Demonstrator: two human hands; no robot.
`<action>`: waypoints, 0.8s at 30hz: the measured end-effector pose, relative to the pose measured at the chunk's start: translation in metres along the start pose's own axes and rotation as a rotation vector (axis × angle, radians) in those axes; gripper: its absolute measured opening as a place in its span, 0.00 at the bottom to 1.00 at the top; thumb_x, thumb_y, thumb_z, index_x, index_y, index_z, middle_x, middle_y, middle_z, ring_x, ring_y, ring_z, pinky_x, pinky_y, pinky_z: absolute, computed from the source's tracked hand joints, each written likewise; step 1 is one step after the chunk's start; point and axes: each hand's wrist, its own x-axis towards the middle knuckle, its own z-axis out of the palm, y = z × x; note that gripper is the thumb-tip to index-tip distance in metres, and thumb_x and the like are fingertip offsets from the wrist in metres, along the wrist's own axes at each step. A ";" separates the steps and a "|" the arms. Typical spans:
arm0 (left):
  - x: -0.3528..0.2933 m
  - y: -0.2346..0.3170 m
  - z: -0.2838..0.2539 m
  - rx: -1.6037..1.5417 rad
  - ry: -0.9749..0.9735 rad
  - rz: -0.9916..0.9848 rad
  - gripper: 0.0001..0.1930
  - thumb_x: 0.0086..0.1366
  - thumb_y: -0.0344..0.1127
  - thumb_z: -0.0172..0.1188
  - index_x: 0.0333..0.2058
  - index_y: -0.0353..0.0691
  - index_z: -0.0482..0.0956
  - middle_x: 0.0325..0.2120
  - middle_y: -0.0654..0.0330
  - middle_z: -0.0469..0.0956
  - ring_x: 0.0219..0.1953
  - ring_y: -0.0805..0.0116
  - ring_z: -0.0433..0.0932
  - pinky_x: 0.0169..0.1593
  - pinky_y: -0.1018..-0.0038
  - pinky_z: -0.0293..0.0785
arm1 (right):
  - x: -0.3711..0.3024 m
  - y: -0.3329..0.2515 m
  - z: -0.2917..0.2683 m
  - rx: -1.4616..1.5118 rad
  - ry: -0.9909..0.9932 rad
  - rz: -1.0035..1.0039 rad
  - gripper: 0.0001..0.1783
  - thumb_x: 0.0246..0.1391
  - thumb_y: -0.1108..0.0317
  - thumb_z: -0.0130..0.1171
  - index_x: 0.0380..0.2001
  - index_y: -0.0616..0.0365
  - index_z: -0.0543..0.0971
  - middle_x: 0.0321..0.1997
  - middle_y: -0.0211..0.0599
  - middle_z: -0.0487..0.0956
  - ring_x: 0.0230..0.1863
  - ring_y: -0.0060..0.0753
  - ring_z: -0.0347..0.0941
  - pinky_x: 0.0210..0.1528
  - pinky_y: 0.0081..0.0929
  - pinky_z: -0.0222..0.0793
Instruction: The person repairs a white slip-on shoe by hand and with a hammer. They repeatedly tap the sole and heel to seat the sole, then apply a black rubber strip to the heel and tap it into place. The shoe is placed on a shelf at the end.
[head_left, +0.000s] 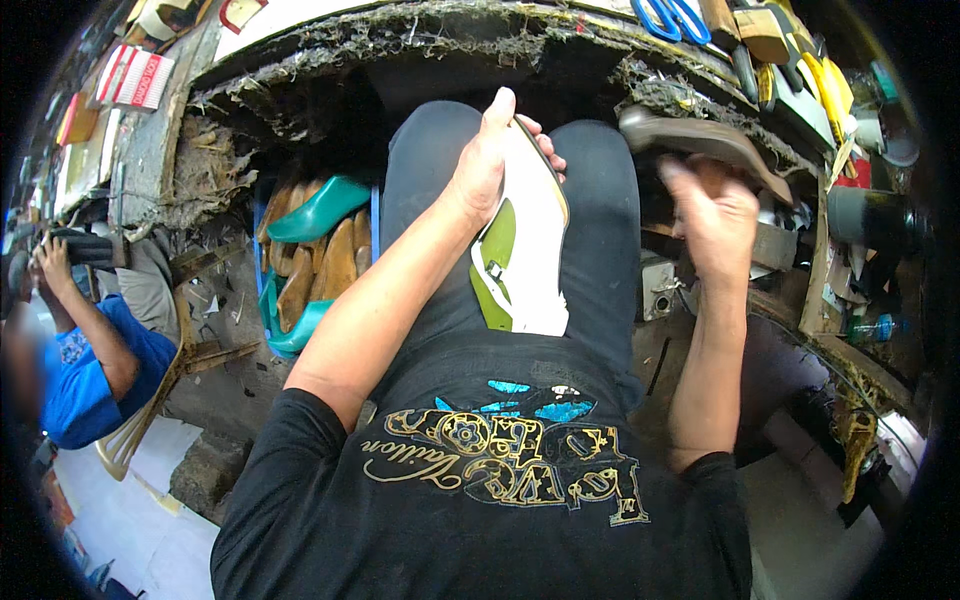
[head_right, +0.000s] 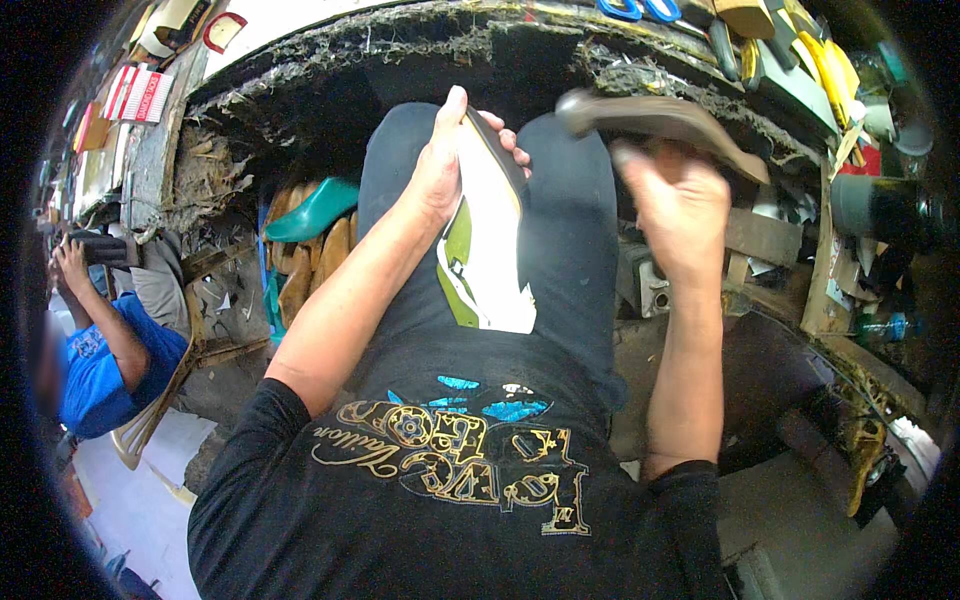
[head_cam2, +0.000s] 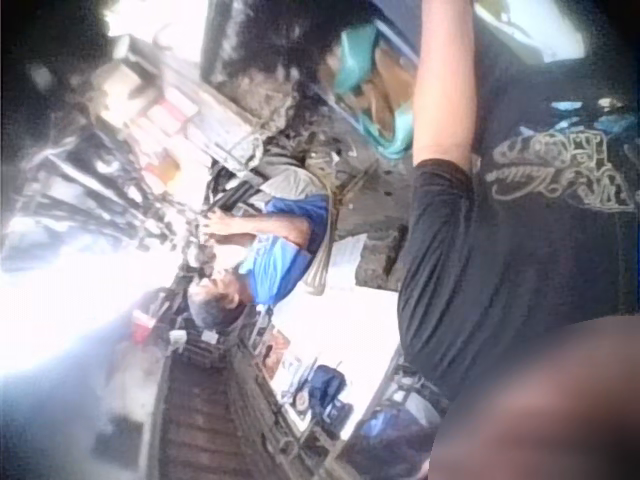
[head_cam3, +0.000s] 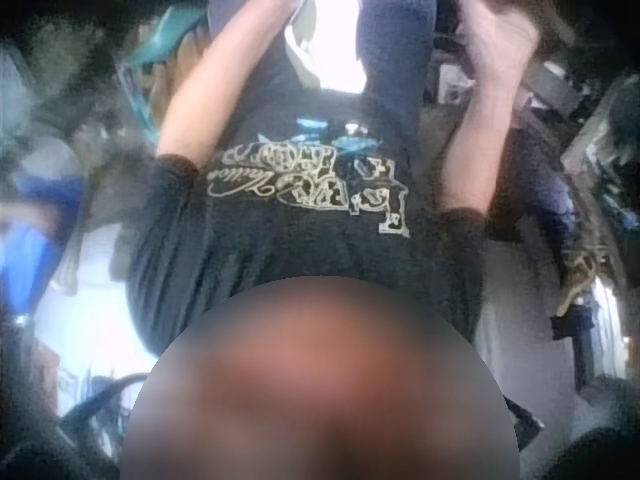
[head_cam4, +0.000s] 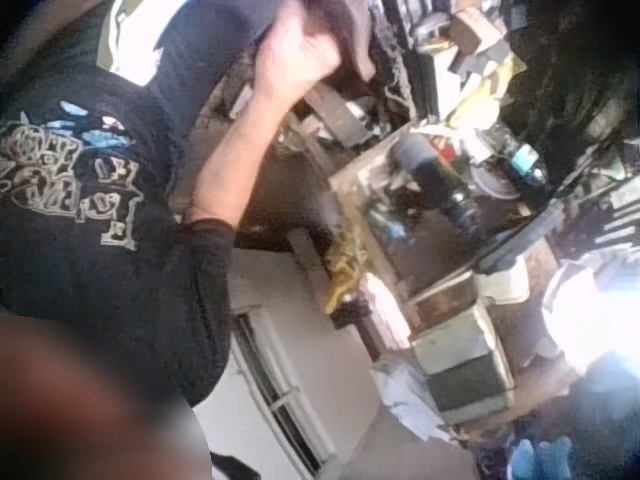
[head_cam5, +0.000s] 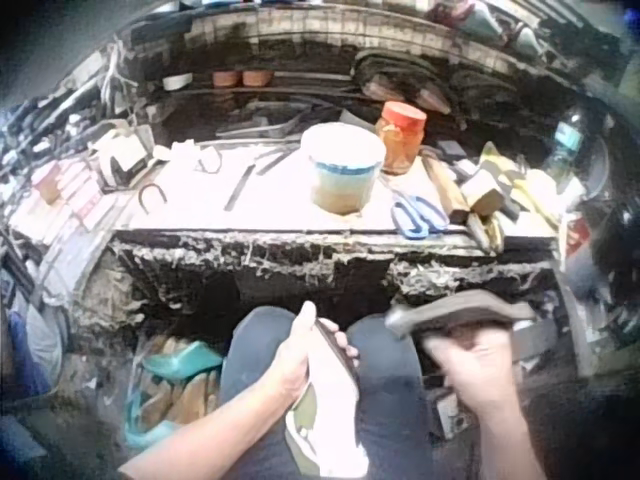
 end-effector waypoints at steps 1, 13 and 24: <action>0.000 0.001 0.001 0.010 -0.012 0.023 0.32 0.70 0.69 0.53 0.39 0.39 0.75 0.31 0.53 0.81 0.36 0.53 0.84 0.44 0.54 0.83 | 0.002 0.002 0.001 0.010 0.071 0.037 0.10 0.60 0.66 0.65 0.32 0.64 0.83 0.24 0.32 0.82 0.28 0.29 0.79 0.36 0.29 0.77; -0.004 0.000 0.005 0.094 -0.008 0.024 0.37 0.69 0.75 0.46 0.40 0.39 0.73 0.28 0.54 0.79 0.32 0.53 0.83 0.42 0.55 0.82 | 0.026 -0.041 0.019 -0.669 -0.249 -0.390 0.15 0.56 0.62 0.69 0.30 0.65 0.80 0.22 0.32 0.78 0.25 0.28 0.77 0.31 0.31 0.73; 0.000 -0.002 -0.002 0.166 -0.071 0.092 0.39 0.73 0.74 0.38 0.42 0.37 0.75 0.32 0.52 0.81 0.38 0.52 0.84 0.47 0.57 0.81 | 0.042 -0.070 0.017 -0.667 -0.315 -0.160 0.17 0.58 0.59 0.65 0.34 0.67 0.82 0.28 0.53 0.82 0.31 0.47 0.81 0.39 0.42 0.76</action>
